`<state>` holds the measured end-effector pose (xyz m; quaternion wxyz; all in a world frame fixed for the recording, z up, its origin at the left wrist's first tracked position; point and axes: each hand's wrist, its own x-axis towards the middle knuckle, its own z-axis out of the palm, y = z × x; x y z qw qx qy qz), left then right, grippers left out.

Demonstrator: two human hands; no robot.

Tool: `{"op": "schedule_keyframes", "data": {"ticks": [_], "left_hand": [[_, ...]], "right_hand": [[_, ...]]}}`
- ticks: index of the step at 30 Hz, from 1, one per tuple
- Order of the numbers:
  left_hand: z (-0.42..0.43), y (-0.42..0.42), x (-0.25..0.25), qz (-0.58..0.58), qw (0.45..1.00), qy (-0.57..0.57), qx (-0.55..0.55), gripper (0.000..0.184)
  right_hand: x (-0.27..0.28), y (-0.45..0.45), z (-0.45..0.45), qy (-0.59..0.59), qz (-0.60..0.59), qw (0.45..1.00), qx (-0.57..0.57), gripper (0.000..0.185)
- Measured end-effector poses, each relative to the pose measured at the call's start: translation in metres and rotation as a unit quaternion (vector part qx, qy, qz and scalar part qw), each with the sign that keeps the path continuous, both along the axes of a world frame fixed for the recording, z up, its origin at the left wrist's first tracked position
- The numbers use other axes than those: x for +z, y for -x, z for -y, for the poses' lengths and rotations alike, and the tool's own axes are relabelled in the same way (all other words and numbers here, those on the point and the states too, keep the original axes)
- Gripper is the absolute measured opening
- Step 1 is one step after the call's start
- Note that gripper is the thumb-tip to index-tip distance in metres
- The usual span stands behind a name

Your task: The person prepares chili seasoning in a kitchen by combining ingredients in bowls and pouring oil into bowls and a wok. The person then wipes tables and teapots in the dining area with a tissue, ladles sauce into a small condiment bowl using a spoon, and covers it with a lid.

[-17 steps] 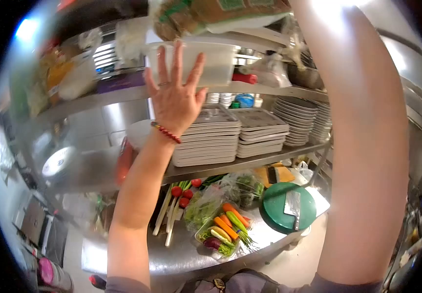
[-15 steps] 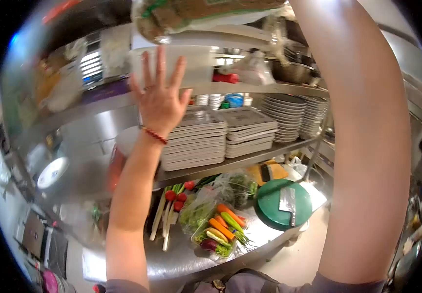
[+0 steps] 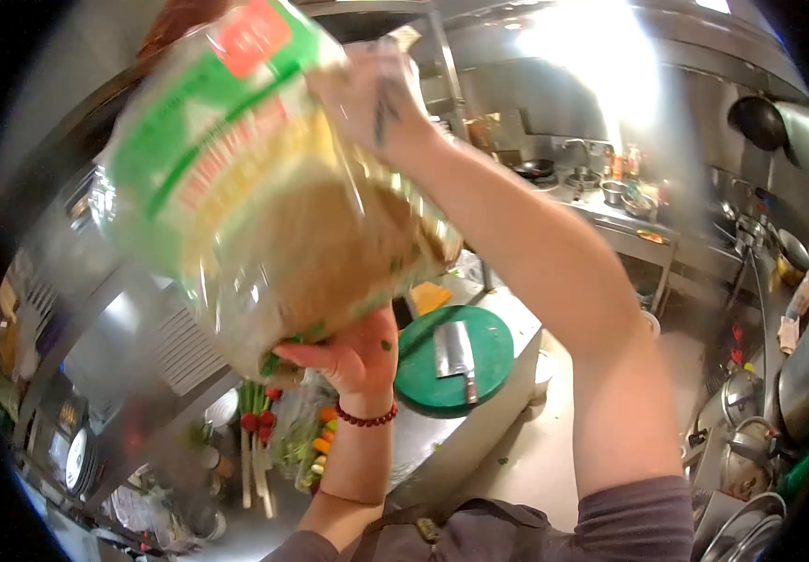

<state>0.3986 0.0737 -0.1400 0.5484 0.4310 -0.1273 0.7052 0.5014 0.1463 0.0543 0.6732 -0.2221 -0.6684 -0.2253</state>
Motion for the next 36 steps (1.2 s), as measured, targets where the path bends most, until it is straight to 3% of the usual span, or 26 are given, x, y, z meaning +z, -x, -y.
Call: {"op": "schedule_keyframes", "data": {"ticks": [2, 4, 6, 7, 8, 10, 12, 14, 15, 16, 18, 20, 22, 24, 28, 30, 32, 33, 35, 36], "left_hand": [[-0.037, -0.029, -0.046, 0.074, 0.995, 0.067, -0.015, 0.077], [-0.076, -0.053, -0.093, 0.059, 0.993, 0.093, 0.047, 0.069], [-0.106, -0.077, -0.130, 0.027, 0.994, 0.105, 0.016, 0.069], [-0.118, -0.093, -0.143, 0.013, 0.994, 0.104, 0.003, 0.069], [-0.127, -0.104, -0.158, -0.001, 0.992, 0.124, -0.023, 0.069], [-0.147, -0.135, -0.182, -0.041, 0.985, 0.133, -0.105, 0.063], [-0.168, -0.173, -0.194, -0.052, 0.964, 0.198, -0.168, 0.061], [-0.192, -0.200, -0.216, -0.064, 0.941, 0.259, -0.208, 0.060], [-0.203, -0.216, -0.237, -0.134, 0.941, 0.254, -0.182, 0.058], [-0.216, -0.237, -0.249, -0.203, 0.936, 0.243, -0.154, 0.055], [-0.235, -0.282, -0.272, -0.211, 0.923, 0.267, -0.179, 0.054], [-0.271, -0.322, -0.283, -0.223, 0.912, 0.284, -0.196, 0.053], [-0.311, -0.367, -0.299, -0.099, 0.870, 0.328, -0.354, 0.050], [-0.339, -0.411, -0.287, -0.144, 0.866, 0.340, -0.338, 0.058], [-0.418, -0.475, -0.282, -0.190, 0.941, 0.178, -0.214, 0.079], [-0.452, -0.521, -0.268, -0.210, 0.956, 0.149, -0.141, 0.078], [-0.501, -0.566, -0.266, -0.186, 0.971, 0.130, -0.075, 0.066], [-0.524, -0.589, -0.258, -0.124, 0.982, 0.114, -0.091, 0.068], [-0.588, -0.626, -0.254, -0.163, 0.972, 0.168, -0.033, 0.073], [-0.609, -0.643, -0.239, -0.184, 0.961, 0.205, -0.031, 0.073]], "right_hand": [[-0.059, -0.068, -0.022, 0.234, -0.088, 0.945, 0.209, 0.031], [-0.104, -0.141, -0.021, 0.411, -0.112, 0.864, 0.268, 0.032], [-0.132, -0.214, -0.028, 0.494, -0.073, 0.831, 0.244, 0.045], [-0.144, -0.254, -0.035, 0.482, -0.098, 0.837, 0.239, 0.072], [-0.157, -0.292, -0.042, 0.425, -0.093, 0.890, 0.133, 0.086], [-0.149, -0.340, -0.033, 0.260, -0.113, 0.958, -0.040, 0.088], [-0.140, -0.368, -0.040, 0.146, -0.002, 0.976, -0.158, 0.089], [-0.139, -0.378, -0.063, 0.140, 0.126, 0.967, -0.169, 0.087], [-0.145, -0.385, -0.084, 0.178, 0.154, 0.959, -0.158, 0.090], [-0.150, -0.395, -0.108, 0.160, 0.155, 0.959, -0.174, 0.074], [-0.147, -0.425, -0.137, 0.460, 0.205, 0.857, -0.107, 0.040], [-0.157, -0.465, -0.187, 0.429, 0.189, 0.879, -0.086, 0.015], [-0.153, -0.497, -0.222, 0.457, 0.189, 0.859, -0.134, 0.013], [-0.135, -0.531, -0.258, 0.522, 0.174, 0.823, -0.142, 0.014], [-0.113, -0.602, -0.340, 0.446, 0.218, 0.840, -0.216, 0.015], [-0.094, -0.640, -0.383, 0.424, 0.255, 0.844, -0.207, 0.016], [-0.074, -0.685, -0.421, 0.485, 0.233, 0.820, -0.196, 0.022], [-0.072, -0.708, -0.443, 0.502, 0.204, 0.826, -0.157, 0.020], [-0.070, -0.761, -0.477, 0.518, 0.147, 0.834, -0.117, 0.017], [-0.067, -0.781, -0.480, 0.482, 0.174, 0.844, -0.160, 0.015]]}}
